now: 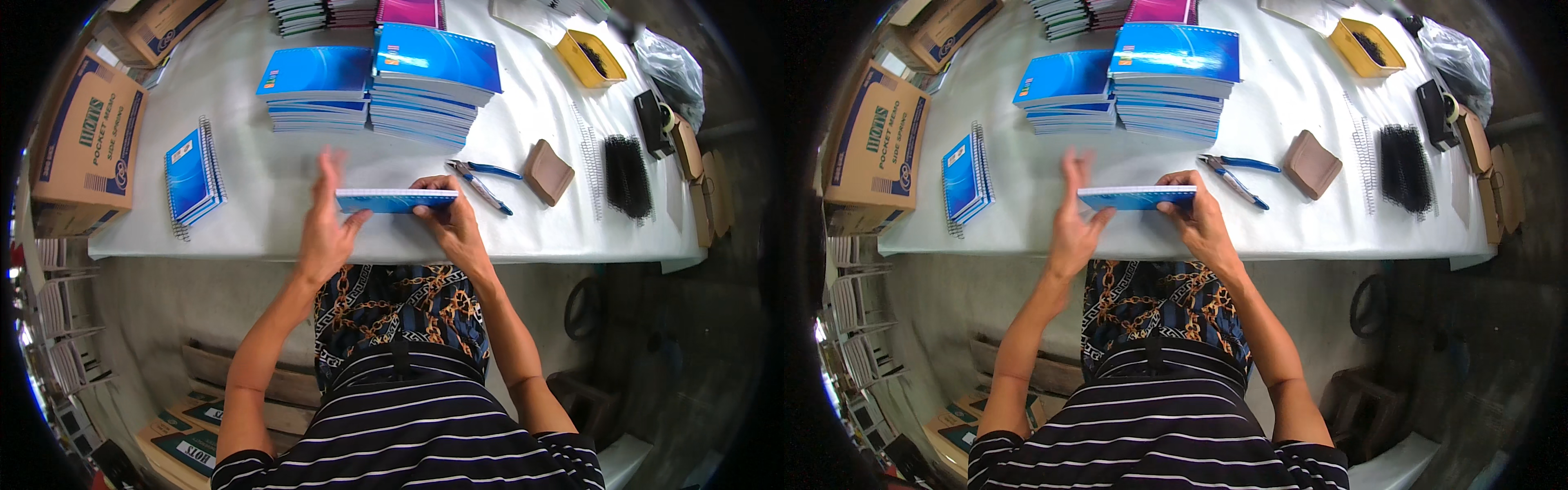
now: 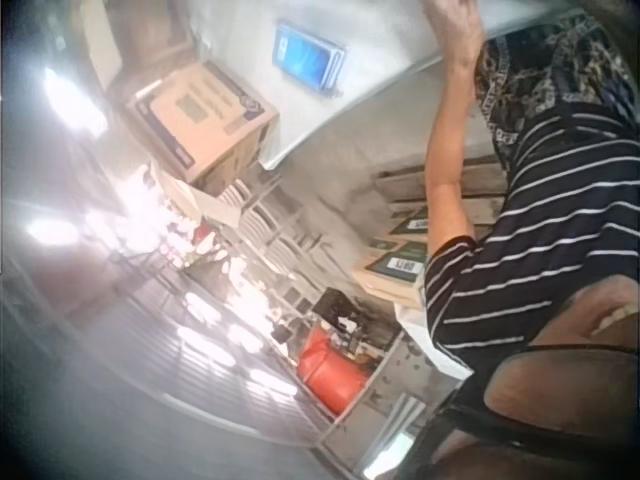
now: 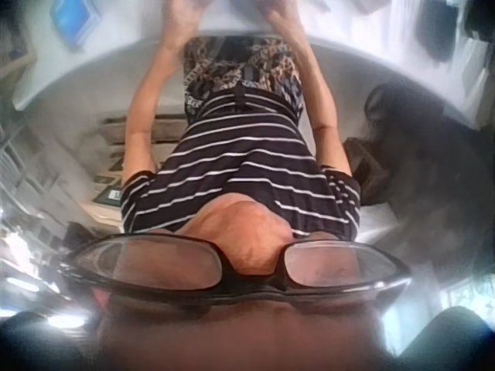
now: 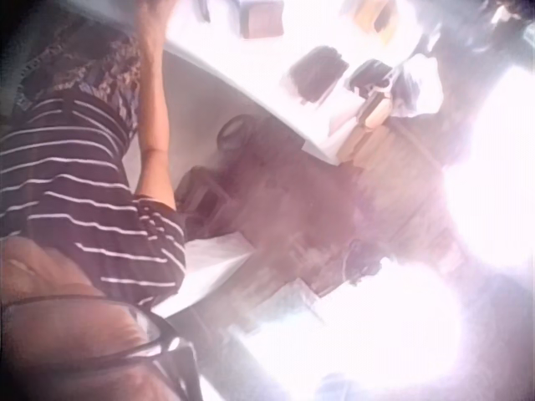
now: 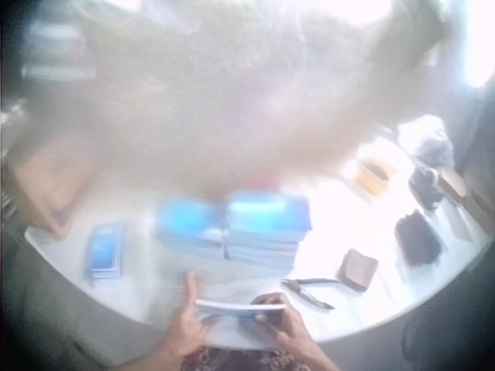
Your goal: The person repeatedly picks up a blue spiral-bound notebook, inserts a metal spiral binding into the pre-punched holes along the spine, and places the finished notebook into a growing stack on the table. This process is repeated for multiple notebooks throughout the clip.
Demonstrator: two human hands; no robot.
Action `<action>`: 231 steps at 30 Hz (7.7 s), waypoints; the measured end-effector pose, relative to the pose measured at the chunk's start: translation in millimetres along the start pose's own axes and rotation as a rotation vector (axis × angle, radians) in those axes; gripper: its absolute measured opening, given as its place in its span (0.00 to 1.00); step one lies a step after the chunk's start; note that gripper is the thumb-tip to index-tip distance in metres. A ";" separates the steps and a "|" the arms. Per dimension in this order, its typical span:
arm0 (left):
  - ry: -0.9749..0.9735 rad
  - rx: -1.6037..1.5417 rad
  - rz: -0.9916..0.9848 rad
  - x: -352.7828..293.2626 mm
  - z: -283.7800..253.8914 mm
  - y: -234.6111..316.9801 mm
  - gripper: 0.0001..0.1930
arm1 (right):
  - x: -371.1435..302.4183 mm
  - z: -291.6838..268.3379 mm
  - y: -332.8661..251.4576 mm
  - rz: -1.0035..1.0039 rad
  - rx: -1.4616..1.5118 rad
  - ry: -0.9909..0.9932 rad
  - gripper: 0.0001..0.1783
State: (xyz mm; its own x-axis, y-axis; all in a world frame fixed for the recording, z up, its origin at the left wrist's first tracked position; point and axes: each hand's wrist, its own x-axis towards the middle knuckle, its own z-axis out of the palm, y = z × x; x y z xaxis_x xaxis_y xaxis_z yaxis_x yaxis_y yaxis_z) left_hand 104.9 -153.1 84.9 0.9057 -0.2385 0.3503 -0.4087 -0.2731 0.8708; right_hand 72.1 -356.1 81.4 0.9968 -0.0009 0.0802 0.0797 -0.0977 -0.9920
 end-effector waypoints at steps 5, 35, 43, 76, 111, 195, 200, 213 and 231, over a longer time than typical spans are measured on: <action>-0.127 0.628 0.476 34.0 6.4 58.6 0.40 | 0.2 -7.2 10.4 -0.008 -0.060 -0.015 0.15; -0.307 0.883 0.487 45.9 38.1 50.0 0.30 | 4.0 -92.0 -59.7 -0.232 -0.475 0.002 0.12; -0.343 0.800 0.446 44.4 38.9 42.1 0.31 | 7.9 -71.1 -48.6 -0.122 -0.250 -0.115 0.09; -0.513 0.720 0.280 46.9 27.5 52.0 0.30 | 3.7 -52.1 -74.5 -0.312 -0.763 -0.218 0.09; -0.548 0.756 0.212 54.8 2.8 49.6 0.33 | 73.7 -105.4 -63.2 -0.062 -0.480 -0.751 0.31; -0.341 -0.534 -0.087 37.1 39.4 -7.2 0.33 | -8.6 -104.4 18.8 -0.292 -1.274 0.420 0.20; -0.357 -0.352 -0.027 31.6 34.8 0.8 0.32 | -42.4 -39.8 -48.3 -0.445 -0.908 0.336 0.20; 0.000 0.066 0.062 9.4 37.1 33.4 0.43 | -32.8 8.0 -65.2 -0.626 -0.958 0.102 0.20; 0.466 0.908 0.271 -7.0 -112.5 18.7 0.32 | 16.9 -1.9 -57.4 -0.413 -0.960 -0.026 0.12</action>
State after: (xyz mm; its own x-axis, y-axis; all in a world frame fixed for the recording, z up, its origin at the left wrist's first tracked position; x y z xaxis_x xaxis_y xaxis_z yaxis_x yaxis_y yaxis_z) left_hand 103.6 -51.7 137.5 0.6461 -0.0672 0.7603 -0.3602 -0.9051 0.2261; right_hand 84.4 -352.5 139.9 0.8946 0.2325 0.3817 0.3847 -0.8354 -0.3926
